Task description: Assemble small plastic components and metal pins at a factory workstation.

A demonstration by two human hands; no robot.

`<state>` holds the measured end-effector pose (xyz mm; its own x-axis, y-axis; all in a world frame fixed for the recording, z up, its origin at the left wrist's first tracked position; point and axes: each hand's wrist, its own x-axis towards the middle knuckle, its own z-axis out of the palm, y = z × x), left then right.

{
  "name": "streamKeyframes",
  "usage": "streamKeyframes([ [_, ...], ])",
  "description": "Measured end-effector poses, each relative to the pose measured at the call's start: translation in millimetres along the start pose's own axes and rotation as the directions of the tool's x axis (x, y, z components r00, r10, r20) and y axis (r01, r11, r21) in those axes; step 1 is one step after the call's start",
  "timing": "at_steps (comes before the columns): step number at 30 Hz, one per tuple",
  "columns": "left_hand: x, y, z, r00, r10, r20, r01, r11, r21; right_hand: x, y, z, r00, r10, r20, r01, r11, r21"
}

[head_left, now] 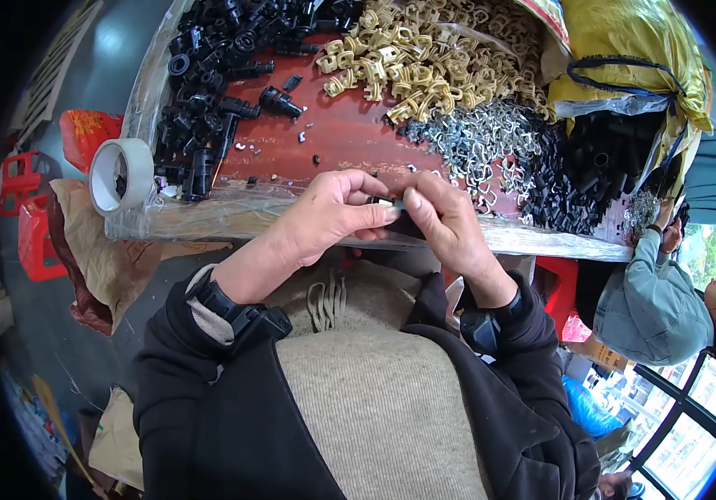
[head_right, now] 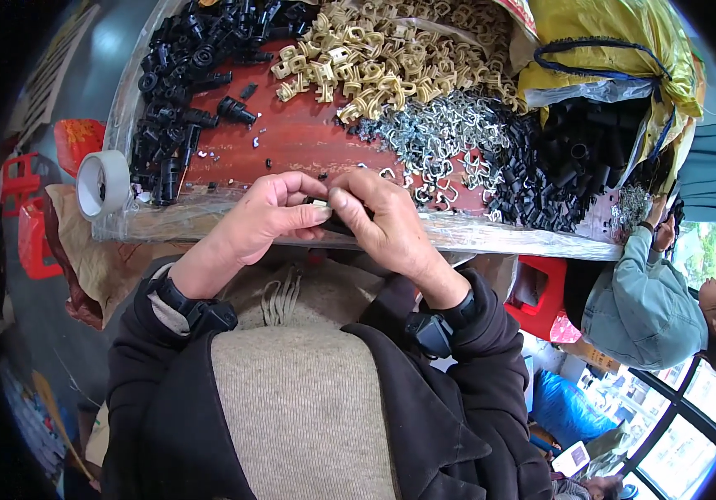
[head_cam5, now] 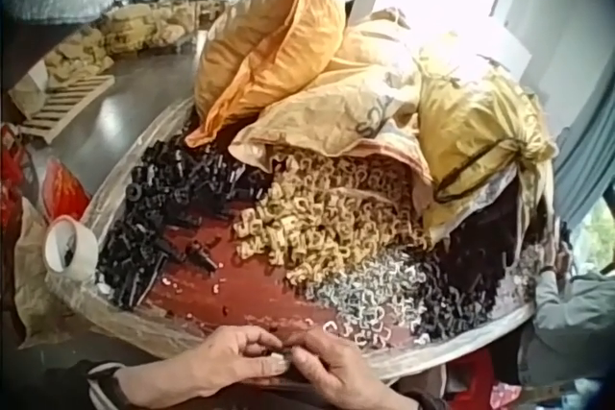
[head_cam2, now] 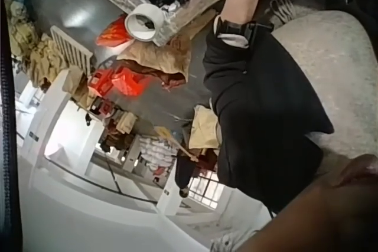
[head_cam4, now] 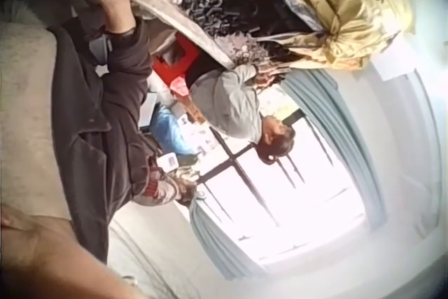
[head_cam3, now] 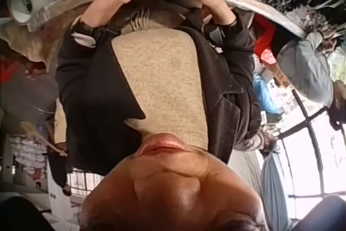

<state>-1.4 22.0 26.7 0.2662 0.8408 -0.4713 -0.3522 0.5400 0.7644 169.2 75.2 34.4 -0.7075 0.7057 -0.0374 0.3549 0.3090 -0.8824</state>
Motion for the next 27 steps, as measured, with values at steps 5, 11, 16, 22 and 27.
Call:
streamKeyframes([
  [5, 0, -1, 9, 0.999, 0.054, 0.001, -0.054, 0.991, -0.119, -1, -7, -9, 0.920, -0.377, 0.106, 0.377, 0.926, 0.019],
  [11, -4, -11, 20, 0.996, 0.030, 0.086, -0.018, 0.991, -0.132, -15, -16, -10, 0.865, -0.437, 0.246, 0.455, 0.890, -0.016],
  [16, -13, -19, 26, 0.987, -0.011, 0.161, 0.055, 0.960, -0.274, -36, -12, -7, 0.930, -0.366, 0.045, 0.358, 0.868, -0.345],
  [22, -15, -8, -2, 0.998, 0.054, 0.019, -0.052, 0.994, -0.095, -105, 29, -51, 0.823, -0.102, -0.559, -0.239, 0.831, -0.502],
  [27, -10, 0, -40, 0.849, 0.491, -0.197, -0.353, 0.803, 0.480, -159, 64, -71, 0.789, 0.178, -0.588, -0.596, 0.456, -0.661],
])
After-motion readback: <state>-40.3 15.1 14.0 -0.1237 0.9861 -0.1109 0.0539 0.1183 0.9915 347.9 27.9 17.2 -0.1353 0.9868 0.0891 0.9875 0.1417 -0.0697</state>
